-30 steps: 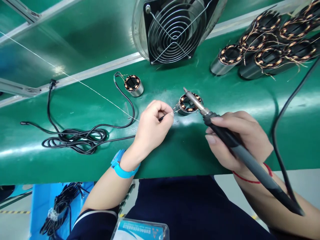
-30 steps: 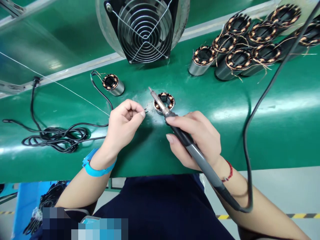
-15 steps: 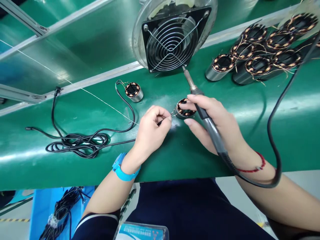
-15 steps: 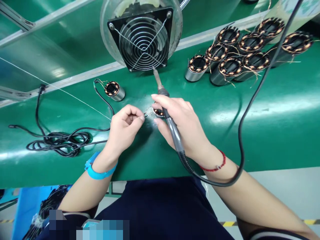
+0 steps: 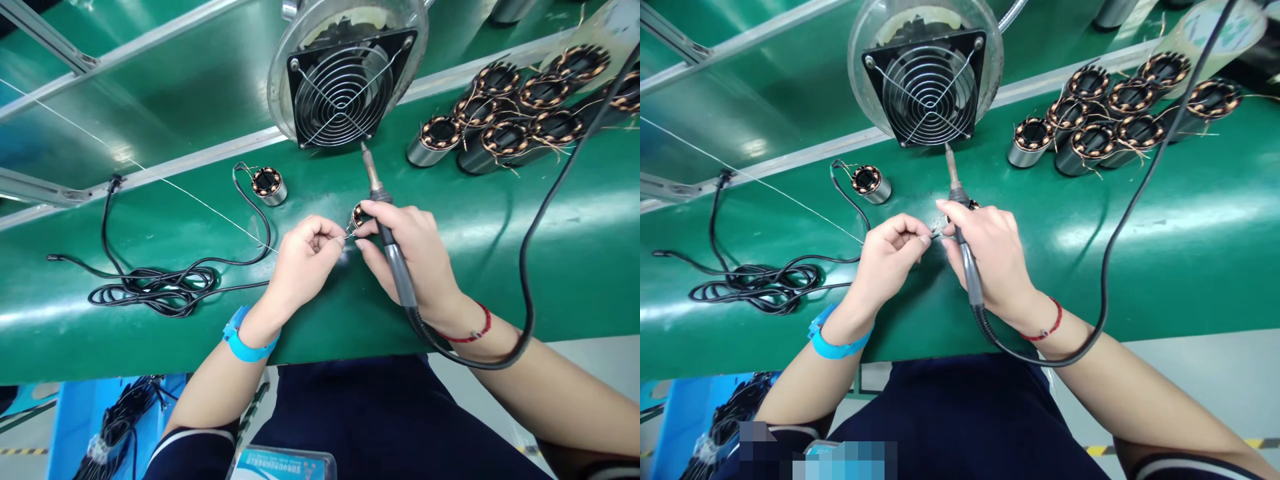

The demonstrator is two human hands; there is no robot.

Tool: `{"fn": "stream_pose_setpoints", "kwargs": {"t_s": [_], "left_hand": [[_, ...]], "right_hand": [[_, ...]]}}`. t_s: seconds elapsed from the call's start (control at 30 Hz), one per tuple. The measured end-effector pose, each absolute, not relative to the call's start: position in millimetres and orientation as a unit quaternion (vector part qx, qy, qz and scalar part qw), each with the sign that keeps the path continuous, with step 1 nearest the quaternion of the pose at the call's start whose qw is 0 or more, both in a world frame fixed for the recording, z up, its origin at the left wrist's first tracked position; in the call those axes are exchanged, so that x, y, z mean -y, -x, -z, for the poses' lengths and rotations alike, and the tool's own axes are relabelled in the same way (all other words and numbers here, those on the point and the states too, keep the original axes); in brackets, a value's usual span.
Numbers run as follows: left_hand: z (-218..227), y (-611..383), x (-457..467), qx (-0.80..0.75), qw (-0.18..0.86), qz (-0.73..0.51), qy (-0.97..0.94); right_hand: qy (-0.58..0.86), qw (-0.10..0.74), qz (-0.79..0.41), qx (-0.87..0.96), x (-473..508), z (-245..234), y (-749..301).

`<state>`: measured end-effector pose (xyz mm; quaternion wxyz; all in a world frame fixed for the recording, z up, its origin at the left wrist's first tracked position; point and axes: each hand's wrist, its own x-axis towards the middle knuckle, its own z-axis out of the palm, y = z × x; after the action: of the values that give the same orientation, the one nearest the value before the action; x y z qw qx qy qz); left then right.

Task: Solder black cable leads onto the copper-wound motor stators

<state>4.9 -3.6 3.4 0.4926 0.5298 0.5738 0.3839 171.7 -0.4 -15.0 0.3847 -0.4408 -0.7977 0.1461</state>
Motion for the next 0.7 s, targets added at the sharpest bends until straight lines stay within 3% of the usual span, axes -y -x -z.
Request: {"fn": "stream_pose_setpoints", "kwargs": {"t_s": [0.13, 0.4, 0.7], "left_hand": [[-1.7, -2.4, 4.7, -0.549, 0.433, -0.422, -0.577], [4.3, -1.6, 7.0, -0.458, 0.189, -0.445, -0.746], [7.7, -0.5, 5.3, -0.437, 0.116, -0.412, -0.791]], "right_hand": [[0.432, 0.394, -0.145, 0.799, 2.1, 13.7, -168.8], [0.426, 0.414, -0.18, 0.784, 3.3, 12.1, -166.6], [0.434, 0.431, -0.219, 0.76, -3.0, 14.2, -166.7]]}}
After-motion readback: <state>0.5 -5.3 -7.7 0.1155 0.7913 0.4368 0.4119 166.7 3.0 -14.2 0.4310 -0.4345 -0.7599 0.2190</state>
